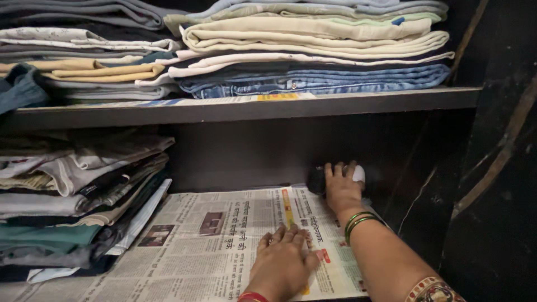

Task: The person removes folded garments from a wardrobe shelf, unfolds them, and refolds them by hand. The refolded items are placed into a blue plastic bucket on the floor. The person handles shirts, pants, and small items one at a time.

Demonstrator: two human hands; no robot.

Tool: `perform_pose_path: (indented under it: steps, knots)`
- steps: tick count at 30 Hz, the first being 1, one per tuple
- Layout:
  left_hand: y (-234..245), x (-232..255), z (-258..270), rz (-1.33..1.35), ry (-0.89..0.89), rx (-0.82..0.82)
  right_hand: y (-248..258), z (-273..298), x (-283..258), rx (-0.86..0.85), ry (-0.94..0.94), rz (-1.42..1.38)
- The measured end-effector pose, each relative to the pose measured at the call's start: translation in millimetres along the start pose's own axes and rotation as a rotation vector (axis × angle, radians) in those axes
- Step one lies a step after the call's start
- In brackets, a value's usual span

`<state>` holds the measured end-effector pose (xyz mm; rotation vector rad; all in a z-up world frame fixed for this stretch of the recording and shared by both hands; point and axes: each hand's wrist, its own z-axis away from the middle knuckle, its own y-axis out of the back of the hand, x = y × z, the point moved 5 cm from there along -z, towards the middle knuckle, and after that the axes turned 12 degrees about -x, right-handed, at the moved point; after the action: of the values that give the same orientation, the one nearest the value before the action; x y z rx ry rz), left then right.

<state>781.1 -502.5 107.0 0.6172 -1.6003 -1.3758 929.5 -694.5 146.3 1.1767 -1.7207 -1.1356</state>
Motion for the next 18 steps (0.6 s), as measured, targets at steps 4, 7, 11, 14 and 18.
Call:
perform_pose_path:
  steps: [4, 7, 11, 14, 18]
  knots:
    - [-0.5, 0.7, -0.2, -0.012, -0.004, 0.007, 1.6, 3.3, 3.8, -0.064, 0.019, 0.004]
    - [0.8, 1.7, 2.3, -0.009, -0.008, 0.021, 2.6, -1.2, 6.6, 0.042, 0.075, -0.014]
    - [1.9, 2.1, 4.8, 0.018, 0.007, -0.004, 7.7, -1.7, 15.0, 0.175, 0.076, -0.078]
    - [-0.3, -0.6, 2.0, 0.022, -0.019, 0.054, 18.2, 2.8, 22.4, 0.205, 0.052, -0.245]
    - [-1.7, -4.6, 1.5, 0.069, -0.106, 0.188, 26.9, 1.4, 26.0, 0.283, 0.061, -0.469]
